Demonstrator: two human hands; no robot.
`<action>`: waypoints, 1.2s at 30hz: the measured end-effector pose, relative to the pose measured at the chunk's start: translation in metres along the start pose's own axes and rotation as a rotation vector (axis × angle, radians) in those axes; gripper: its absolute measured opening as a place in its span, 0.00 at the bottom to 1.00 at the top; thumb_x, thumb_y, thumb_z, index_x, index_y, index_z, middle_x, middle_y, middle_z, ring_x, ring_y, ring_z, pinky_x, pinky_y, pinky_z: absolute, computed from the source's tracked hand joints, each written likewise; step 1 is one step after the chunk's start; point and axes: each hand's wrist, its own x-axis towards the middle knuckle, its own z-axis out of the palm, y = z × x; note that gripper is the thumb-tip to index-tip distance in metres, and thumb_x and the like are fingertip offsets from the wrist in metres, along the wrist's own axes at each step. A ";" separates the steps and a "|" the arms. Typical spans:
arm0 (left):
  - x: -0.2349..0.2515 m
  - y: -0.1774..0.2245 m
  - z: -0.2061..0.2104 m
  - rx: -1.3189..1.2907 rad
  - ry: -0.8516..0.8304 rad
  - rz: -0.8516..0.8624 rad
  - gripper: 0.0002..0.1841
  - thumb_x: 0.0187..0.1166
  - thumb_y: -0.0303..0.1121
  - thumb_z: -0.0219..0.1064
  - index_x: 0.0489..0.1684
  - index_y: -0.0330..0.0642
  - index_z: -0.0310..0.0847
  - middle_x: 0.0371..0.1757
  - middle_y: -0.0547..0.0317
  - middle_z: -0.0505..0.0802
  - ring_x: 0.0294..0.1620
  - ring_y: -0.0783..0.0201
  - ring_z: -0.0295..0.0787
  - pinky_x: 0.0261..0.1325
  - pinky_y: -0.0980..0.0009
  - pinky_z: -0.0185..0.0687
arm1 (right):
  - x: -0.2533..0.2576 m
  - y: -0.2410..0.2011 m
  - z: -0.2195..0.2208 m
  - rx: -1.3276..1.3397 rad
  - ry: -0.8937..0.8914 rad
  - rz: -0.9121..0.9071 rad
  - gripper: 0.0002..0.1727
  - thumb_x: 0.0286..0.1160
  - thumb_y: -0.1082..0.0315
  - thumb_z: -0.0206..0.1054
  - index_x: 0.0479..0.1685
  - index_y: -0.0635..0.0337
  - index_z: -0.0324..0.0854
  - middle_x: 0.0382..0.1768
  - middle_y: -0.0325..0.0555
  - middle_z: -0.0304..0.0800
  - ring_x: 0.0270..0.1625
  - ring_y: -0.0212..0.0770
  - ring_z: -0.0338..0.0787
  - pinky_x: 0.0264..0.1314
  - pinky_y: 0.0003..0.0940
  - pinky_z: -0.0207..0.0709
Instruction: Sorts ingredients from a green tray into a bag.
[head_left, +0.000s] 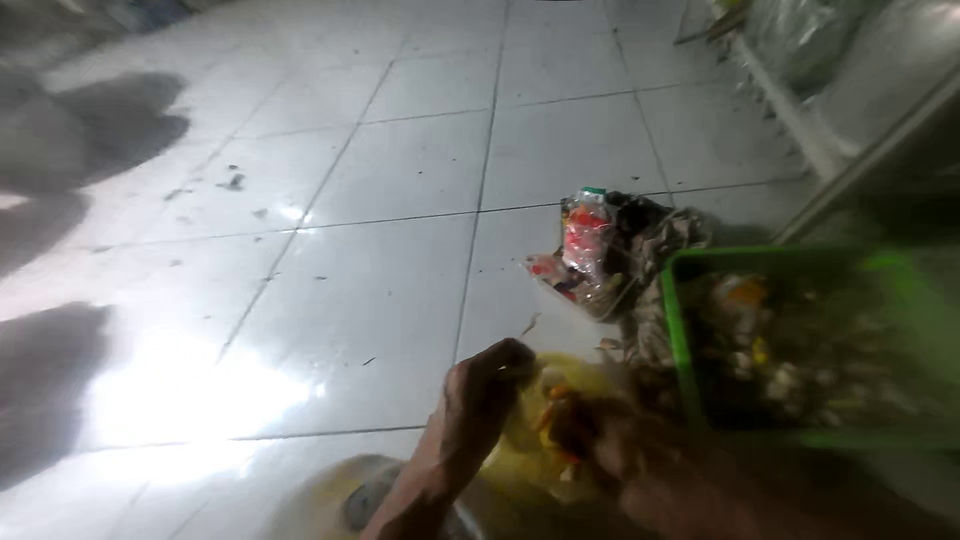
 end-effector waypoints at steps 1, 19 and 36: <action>-0.001 -0.002 0.001 0.019 0.010 0.010 0.08 0.77 0.25 0.63 0.42 0.50 0.87 0.30 0.70 0.89 0.27 0.75 0.83 0.28 0.75 0.79 | -0.006 0.008 -0.005 -0.049 0.142 -0.036 0.20 0.71 0.75 0.68 0.64 0.60 0.86 0.63 0.58 0.88 0.65 0.52 0.89 0.66 0.45 0.85; 0.001 -0.013 0.005 -0.376 0.006 -0.104 0.13 0.66 0.23 0.57 0.42 0.48 0.85 0.29 0.72 0.88 0.25 0.77 0.84 0.28 0.77 0.83 | -0.148 0.146 -0.141 0.094 0.592 1.225 0.23 0.86 0.72 0.62 0.79 0.58 0.74 0.63 0.66 0.84 0.50 0.61 0.89 0.50 0.59 0.83; -0.001 -0.020 -0.002 -0.557 -0.086 -0.108 0.12 0.70 0.30 0.59 0.43 0.55 0.86 0.29 0.70 0.89 0.22 0.76 0.84 0.25 0.78 0.83 | -0.139 0.126 -0.136 0.018 0.408 1.337 0.17 0.89 0.70 0.59 0.70 0.64 0.78 0.60 0.66 0.85 0.48 0.58 0.89 0.52 0.56 0.82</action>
